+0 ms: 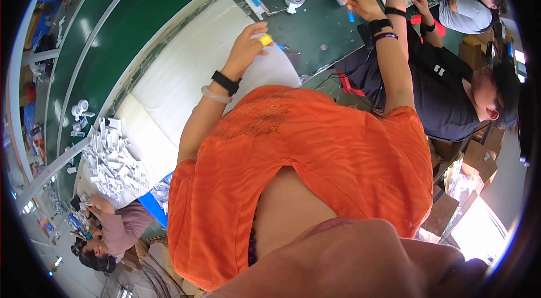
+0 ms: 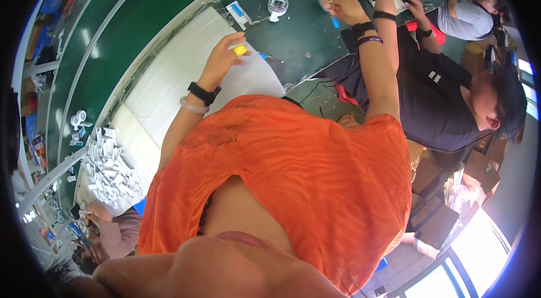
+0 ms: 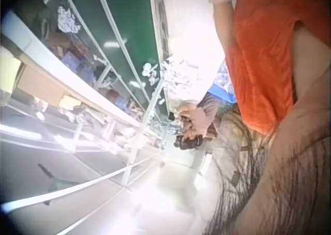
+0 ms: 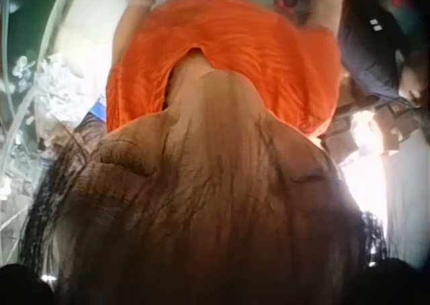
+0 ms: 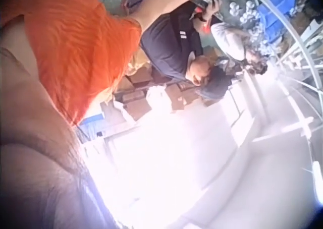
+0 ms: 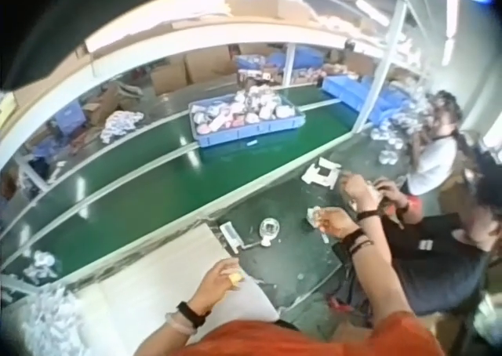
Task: The worker is seen assembling and inspecting various electronic components at a factory workstation.
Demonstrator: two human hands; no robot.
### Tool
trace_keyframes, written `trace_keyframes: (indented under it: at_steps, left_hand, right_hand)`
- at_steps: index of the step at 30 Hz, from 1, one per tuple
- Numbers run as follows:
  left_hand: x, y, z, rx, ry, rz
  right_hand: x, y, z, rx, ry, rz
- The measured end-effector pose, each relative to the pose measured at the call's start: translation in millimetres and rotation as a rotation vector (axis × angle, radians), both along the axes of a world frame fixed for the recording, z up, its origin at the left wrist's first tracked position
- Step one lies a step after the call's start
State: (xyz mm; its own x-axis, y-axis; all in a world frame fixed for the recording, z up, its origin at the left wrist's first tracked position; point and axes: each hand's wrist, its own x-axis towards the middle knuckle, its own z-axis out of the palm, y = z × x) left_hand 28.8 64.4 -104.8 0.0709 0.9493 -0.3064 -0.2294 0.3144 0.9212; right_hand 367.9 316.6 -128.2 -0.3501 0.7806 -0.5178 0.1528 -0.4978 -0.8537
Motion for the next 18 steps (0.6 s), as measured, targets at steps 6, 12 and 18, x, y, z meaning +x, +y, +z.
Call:
trace_keyframes:
  at_steps: [6,12,18]
  left_hand:
    - [-26.9,-20.6,-14.6,-0.155,0.112,0.149]
    - [-43.8,-15.1,-52.1,-0.188,0.125,0.232]
    - [-71.6,-5.4,-79.1,-0.488,0.096,0.252]
  right_hand:
    - [35.0,56.8,-69.6,0.075,-0.145,-0.346]
    - [11.6,-6.9,-51.1,0.889,-1.389,0.189]
    - [3.6,-1.1,-1.4,0.796,-0.884,0.35]
